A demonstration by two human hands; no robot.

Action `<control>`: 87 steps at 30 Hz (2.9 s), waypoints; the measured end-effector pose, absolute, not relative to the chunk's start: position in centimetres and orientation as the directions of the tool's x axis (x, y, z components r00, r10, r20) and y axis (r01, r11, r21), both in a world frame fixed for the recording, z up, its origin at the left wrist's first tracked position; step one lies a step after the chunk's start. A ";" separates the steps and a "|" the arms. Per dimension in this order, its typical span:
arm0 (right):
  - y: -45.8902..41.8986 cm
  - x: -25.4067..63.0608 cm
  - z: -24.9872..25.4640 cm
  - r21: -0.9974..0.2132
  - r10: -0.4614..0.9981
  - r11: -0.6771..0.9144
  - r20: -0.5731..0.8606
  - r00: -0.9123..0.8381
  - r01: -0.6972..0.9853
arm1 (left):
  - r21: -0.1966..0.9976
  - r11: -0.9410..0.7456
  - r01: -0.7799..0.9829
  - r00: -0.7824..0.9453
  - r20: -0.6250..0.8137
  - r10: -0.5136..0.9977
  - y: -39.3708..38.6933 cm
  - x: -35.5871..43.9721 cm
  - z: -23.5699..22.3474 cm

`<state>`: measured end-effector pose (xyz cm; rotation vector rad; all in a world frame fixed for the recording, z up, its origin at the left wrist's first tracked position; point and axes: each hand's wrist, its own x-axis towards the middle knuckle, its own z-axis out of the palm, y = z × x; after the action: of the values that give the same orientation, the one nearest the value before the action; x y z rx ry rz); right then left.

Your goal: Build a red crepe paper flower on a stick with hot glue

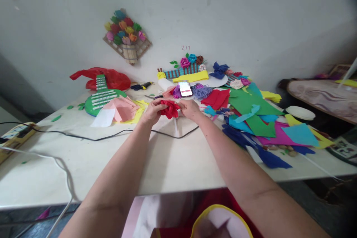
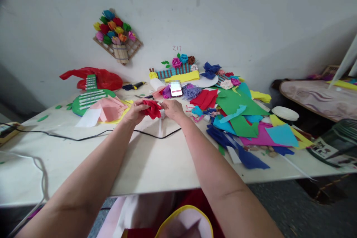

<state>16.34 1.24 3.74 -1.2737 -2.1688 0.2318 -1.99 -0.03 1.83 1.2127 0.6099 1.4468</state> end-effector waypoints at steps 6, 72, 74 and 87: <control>1.0 15.6 3.6 -0.369 0.868 0.430 0.419 -0.265 0.824 | 0.880 -0.259 -0.397 0.117 0.329 0.937 0.1 -2.0 1.7; 1.8 17.5 4.2 -0.940 0.944 0.259 0.196 -0.267 0.222 | 0.907 -0.288 -0.306 0.125 0.338 0.933 0.0 -3.7 1.8; 2.4 17.7 3.9 -0.906 0.949 0.296 0.244 -0.200 0.302 | 0.909 -0.286 -0.303 0.116 0.333 0.936 0.1 -3.7 1.7; 5.8 22.8 1.9 -0.517 0.911 0.218 0.412 0.018 0.828 | 0.925 -0.314 -0.215 0.055 0.332 0.942 0.8 -4.1 1.3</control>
<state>22.85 5.76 1.92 -1.6140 -1.8096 0.1546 -4.07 0.80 1.25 1.3258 0.8143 1.4652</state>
